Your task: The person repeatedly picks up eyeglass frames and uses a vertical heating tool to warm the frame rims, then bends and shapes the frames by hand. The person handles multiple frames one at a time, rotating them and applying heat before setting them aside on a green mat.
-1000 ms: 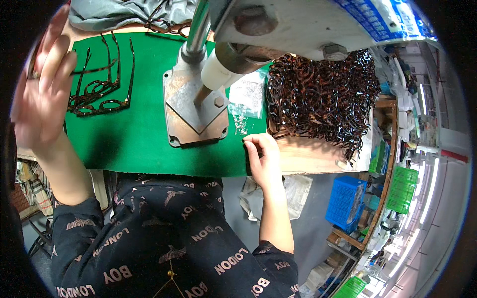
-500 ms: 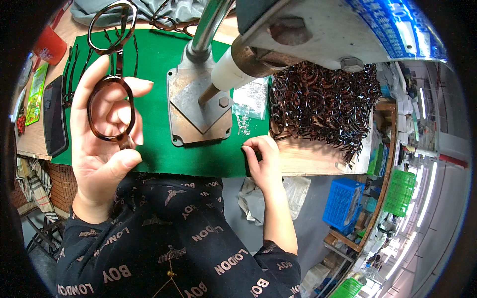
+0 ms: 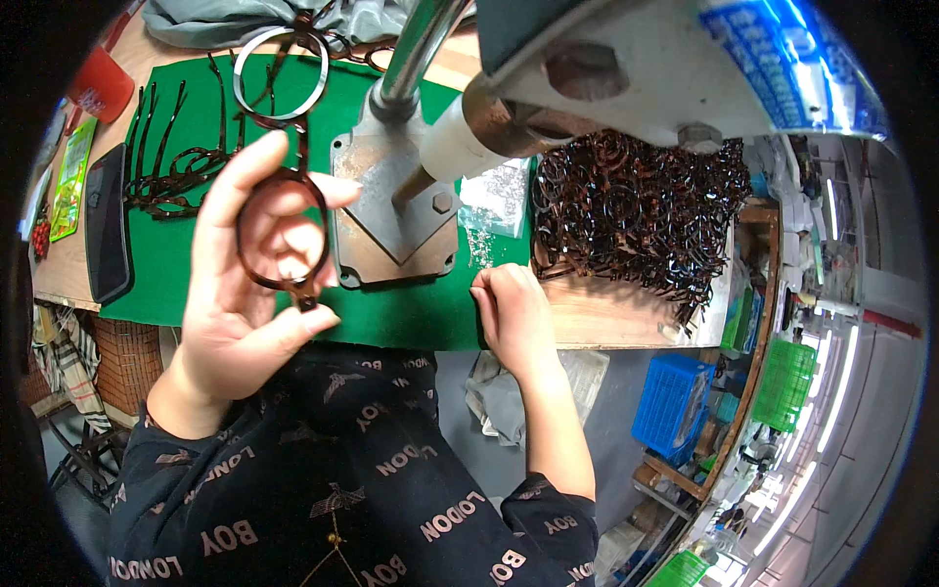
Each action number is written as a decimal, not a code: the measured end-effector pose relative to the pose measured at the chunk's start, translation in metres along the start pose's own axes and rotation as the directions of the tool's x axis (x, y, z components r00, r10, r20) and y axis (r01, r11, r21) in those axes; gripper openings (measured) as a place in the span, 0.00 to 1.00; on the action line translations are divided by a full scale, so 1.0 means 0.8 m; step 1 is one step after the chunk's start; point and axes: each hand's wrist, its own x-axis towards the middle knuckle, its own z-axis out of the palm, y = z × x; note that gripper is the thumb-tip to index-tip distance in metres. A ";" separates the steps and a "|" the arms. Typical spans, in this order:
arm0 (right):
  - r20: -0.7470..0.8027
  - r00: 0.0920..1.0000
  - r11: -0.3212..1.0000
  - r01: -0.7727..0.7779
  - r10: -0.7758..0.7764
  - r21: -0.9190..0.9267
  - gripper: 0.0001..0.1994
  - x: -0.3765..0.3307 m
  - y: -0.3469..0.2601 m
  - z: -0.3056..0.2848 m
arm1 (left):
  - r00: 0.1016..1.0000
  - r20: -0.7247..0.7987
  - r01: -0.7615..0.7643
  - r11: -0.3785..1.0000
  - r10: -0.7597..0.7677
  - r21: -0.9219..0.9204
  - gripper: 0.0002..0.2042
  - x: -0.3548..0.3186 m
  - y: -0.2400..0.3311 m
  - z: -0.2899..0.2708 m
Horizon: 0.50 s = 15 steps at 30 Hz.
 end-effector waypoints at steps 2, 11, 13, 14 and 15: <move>0.070 0.998 0.999 -0.006 0.009 -0.044 0.03 0.002 -0.008 -0.009 | 0.999 0.026 0.048 0.996 -0.046 -0.072 0.46 -0.001 -0.003 0.006; -0.243 0.960 0.602 0.276 -0.136 0.749 0.05 0.035 -0.123 -0.026 | 0.988 0.130 0.086 0.996 -0.081 -0.037 0.42 -0.009 -0.013 0.012; -0.276 0.947 0.650 0.313 -0.162 0.693 0.05 0.039 -0.127 -0.024 | 0.992 0.123 0.040 0.999 -0.039 -0.003 0.40 -0.010 -0.013 0.012; -0.279 0.945 0.656 0.322 -0.174 0.682 0.05 0.040 -0.127 -0.025 | 0.992 0.127 0.022 0.999 -0.026 0.035 0.40 -0.009 -0.011 0.011; -0.280 0.942 0.662 0.331 -0.187 0.673 0.05 0.041 -0.127 -0.025 | 0.992 0.129 0.003 0.997 -0.013 0.073 0.39 -0.009 -0.009 0.009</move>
